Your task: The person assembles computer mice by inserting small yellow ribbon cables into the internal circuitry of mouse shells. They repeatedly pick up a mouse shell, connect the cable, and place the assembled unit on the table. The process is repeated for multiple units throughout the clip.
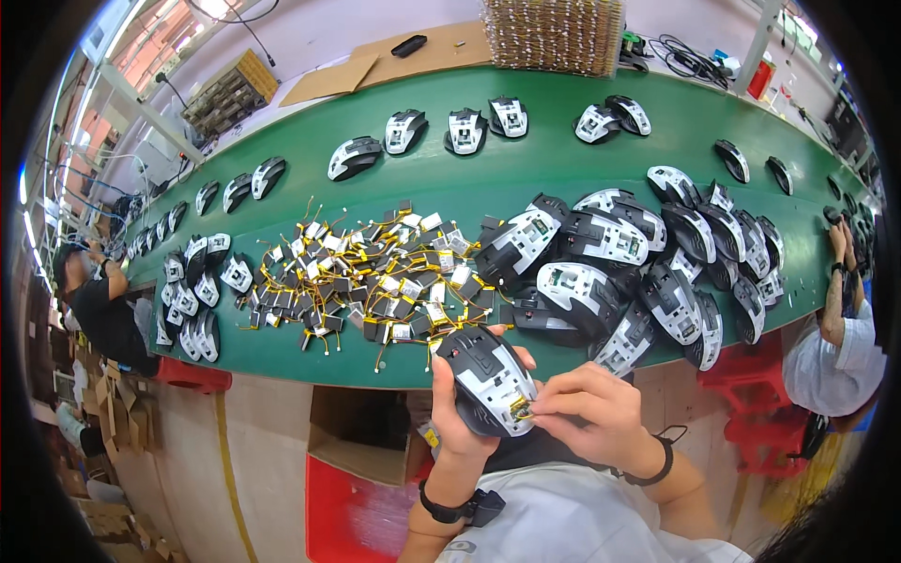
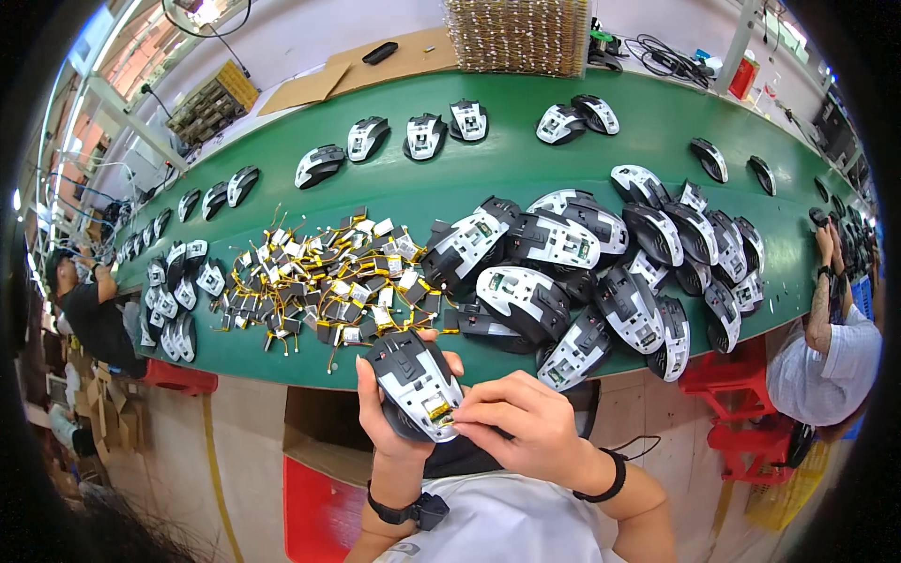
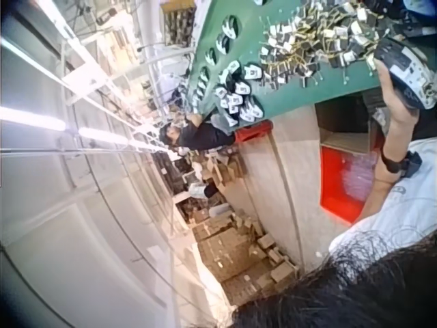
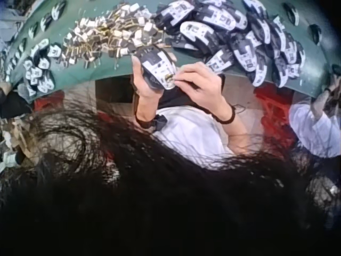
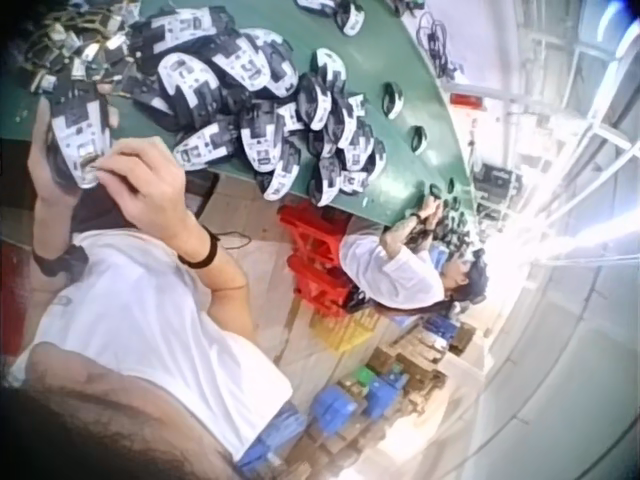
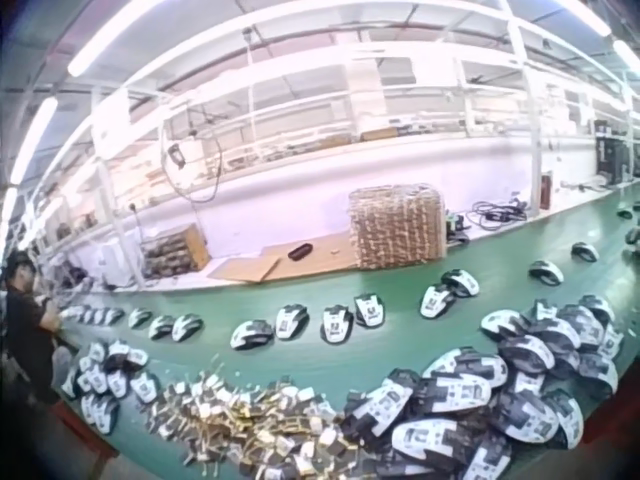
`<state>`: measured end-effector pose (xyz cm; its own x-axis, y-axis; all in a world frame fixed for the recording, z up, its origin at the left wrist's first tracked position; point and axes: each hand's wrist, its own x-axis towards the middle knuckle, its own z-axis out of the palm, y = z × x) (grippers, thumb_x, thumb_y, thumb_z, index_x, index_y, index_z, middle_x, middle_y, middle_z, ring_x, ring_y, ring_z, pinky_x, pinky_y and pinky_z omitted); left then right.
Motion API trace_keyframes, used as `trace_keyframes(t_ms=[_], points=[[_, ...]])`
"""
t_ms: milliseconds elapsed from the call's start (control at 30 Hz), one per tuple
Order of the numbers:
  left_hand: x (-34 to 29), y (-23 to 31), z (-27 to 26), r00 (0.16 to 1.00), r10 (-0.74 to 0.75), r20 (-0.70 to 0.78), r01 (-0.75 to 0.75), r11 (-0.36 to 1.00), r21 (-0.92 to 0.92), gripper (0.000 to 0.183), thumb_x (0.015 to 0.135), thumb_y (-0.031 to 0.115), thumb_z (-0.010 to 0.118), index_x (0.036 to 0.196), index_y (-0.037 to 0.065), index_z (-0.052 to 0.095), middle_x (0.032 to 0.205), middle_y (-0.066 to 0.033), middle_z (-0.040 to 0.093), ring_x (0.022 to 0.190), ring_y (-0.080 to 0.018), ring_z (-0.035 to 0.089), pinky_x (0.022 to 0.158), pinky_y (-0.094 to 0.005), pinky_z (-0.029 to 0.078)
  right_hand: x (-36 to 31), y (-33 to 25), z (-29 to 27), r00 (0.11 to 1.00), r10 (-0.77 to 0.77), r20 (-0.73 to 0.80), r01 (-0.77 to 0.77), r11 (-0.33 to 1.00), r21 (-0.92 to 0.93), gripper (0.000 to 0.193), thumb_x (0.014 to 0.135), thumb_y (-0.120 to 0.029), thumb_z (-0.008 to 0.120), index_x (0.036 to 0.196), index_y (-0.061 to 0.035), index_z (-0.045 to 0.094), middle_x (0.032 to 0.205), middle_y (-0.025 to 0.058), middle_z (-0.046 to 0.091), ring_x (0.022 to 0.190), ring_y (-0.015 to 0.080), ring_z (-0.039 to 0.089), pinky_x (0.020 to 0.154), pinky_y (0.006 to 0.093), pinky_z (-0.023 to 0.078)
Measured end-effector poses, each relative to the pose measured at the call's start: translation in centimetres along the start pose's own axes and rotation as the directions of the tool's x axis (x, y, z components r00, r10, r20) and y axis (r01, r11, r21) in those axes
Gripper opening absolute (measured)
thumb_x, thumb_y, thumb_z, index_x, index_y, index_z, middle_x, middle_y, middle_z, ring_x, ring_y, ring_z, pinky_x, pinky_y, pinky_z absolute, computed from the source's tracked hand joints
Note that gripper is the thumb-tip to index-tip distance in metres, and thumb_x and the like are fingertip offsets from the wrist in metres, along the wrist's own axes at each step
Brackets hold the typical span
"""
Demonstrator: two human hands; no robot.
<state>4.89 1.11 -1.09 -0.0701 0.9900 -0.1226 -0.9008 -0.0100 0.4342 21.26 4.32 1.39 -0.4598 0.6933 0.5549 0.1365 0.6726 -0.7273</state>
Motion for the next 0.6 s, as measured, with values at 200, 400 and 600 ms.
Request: trace_keyframes(t_ms=[200, 400, 600], points=[[0.2, -1.0, 0.8, 0.987, 0.132, -0.090, -0.127, 0.990, 0.062, 0.073, 0.097, 0.066, 0.028, 0.129, 0.003, 0.046, 0.099, -0.0212, 0.062, 0.074, -0.0333, 0.065, 0.066, -0.0417, 0.055, -0.6, -0.3, 1.9, 0.986, -0.135, -0.100, 0.106, 0.963, -0.249, 0.039, 0.064, -0.003, 0.081, 0.102, -0.0054, 0.073, 0.094, 0.0067, 0.065, 0.073, 0.0222, 0.061, 0.063, 0.0308, 0.051], [0.5, -0.5, 0.8, 0.970, 0.133, -0.202, -0.138, 0.990, -0.015, 0.073, 0.096, 0.067, 0.030, 0.126, 0.003, 0.049, 0.098, -0.0190, 0.059, 0.074, -0.0321, 0.062, 0.065, -0.0430, 0.055, -1.3, -2.3, 2.5, 0.997, -0.011, 0.073, 0.041, 0.903, -0.428, 0.050, 0.069, -0.008, 0.074, 0.118, -0.0019, 0.067, 0.116, 0.0082, 0.058, 0.100, 0.0248, 0.057, 0.083, 0.0349, 0.048], [0.7, 0.4, 0.4, 0.997, 0.061, -0.037, -0.065, 0.992, -0.111, 0.077, 0.095, 0.069, 0.030, 0.132, 0.002, 0.044, 0.101, -0.0198, 0.058, 0.075, -0.0331, 0.062, 0.066, -0.0444, 0.055, -2.4, -2.0, 3.1, 0.993, -0.118, 0.025, 0.118, 0.906, -0.405, 0.047, 0.068, -0.003, 0.068, 0.115, -0.0050, 0.069, 0.120, 0.0032, 0.063, 0.098, 0.0217, 0.056, 0.082, 0.0321, 0.045]])
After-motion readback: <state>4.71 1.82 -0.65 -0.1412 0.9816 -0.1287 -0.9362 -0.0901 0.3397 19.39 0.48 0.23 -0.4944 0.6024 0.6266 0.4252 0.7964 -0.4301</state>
